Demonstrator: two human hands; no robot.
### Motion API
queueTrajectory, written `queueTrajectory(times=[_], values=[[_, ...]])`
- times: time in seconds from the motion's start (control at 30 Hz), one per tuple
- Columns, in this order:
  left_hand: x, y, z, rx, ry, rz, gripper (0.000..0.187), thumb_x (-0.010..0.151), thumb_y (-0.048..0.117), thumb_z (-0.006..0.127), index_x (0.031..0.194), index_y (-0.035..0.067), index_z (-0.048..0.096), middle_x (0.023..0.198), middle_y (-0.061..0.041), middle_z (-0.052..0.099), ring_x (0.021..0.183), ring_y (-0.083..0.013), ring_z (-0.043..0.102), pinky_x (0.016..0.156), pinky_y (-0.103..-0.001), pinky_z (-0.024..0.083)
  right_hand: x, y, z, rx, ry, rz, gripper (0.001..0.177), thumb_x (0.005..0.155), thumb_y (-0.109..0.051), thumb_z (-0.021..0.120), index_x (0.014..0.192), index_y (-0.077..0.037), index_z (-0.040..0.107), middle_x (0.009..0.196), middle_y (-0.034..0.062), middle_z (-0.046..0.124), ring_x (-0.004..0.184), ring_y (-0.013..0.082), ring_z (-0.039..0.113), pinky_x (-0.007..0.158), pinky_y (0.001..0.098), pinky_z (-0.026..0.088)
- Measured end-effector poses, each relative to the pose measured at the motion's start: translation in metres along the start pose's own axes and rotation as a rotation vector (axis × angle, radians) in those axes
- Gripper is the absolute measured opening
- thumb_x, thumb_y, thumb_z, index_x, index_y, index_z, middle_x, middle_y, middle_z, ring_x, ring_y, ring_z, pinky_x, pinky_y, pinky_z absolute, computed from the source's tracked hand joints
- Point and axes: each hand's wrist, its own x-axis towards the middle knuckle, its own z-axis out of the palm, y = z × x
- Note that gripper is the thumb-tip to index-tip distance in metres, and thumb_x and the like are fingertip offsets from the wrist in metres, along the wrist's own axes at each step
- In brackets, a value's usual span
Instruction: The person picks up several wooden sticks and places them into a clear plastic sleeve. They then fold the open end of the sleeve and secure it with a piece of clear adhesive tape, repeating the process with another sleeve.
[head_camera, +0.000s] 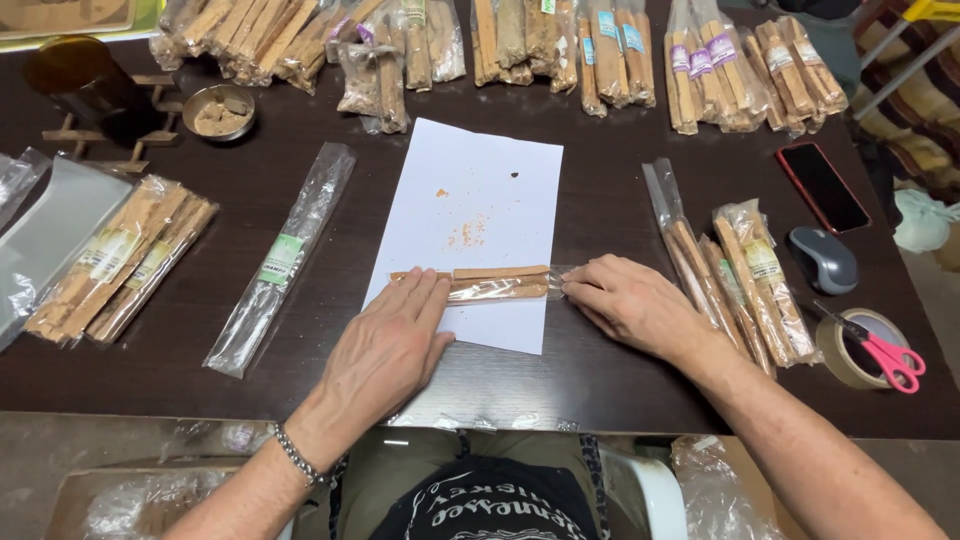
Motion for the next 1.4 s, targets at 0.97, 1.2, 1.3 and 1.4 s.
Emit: queueTrajectory(times=[0.97,1.2,1.3,1.4], values=[[0.127,0.016,-0.005,-0.024,0.316,0.457,0.02,0.089,-0.003,0.061,0.085,0.011,0.047,0.072,-0.003,0.055,0.06,-0.0243,0.055,0.043,-0.042,0.041,-0.063,-0.032,-0.127,0.104,0.193,0.156,0.018,0.097,-0.001,0.06,0.113,0.004,0.067,0.118,0.0178,0.073,0.113,0.031,0.073,0.105,0.0417,0.057],[0.219,0.046,0.052,-0.005,0.386,0.781,0.018,0.088,-0.002,0.063,0.084,0.011,0.051,0.08,-0.006,0.059,0.075,-0.0255,0.063,0.065,-0.038,0.05,-0.125,-0.064,-0.084,0.067,0.228,0.299,0.011,0.09,-0.003,0.069,0.1,-0.007,0.072,0.114,0.0115,0.077,0.111,0.0253,0.074,0.105,0.0382,0.059],[0.239,0.053,0.06,0.142,0.412,0.883,0.019,0.09,0.003,0.067,0.076,0.014,0.059,0.08,-0.003,0.065,0.083,-0.0242,0.06,0.076,-0.035,0.048,-0.118,-0.078,-0.059,0.117,0.139,0.391,0.018,0.094,-0.002,0.063,0.111,-0.004,0.07,0.123,0.0118,0.074,0.116,0.026,0.07,0.106,0.0408,0.055],[0.218,0.066,0.033,0.259,0.334,0.7,0.009,0.097,0.007,0.059,0.102,0.006,0.066,0.117,-0.015,0.07,0.131,-0.0351,0.057,0.108,-0.048,0.042,-0.105,-0.087,-0.04,0.171,0.175,0.398,0.017,0.101,-0.01,0.056,0.108,-0.003,0.069,0.115,0.0123,0.076,0.109,0.0249,0.072,0.102,0.0385,0.057]])
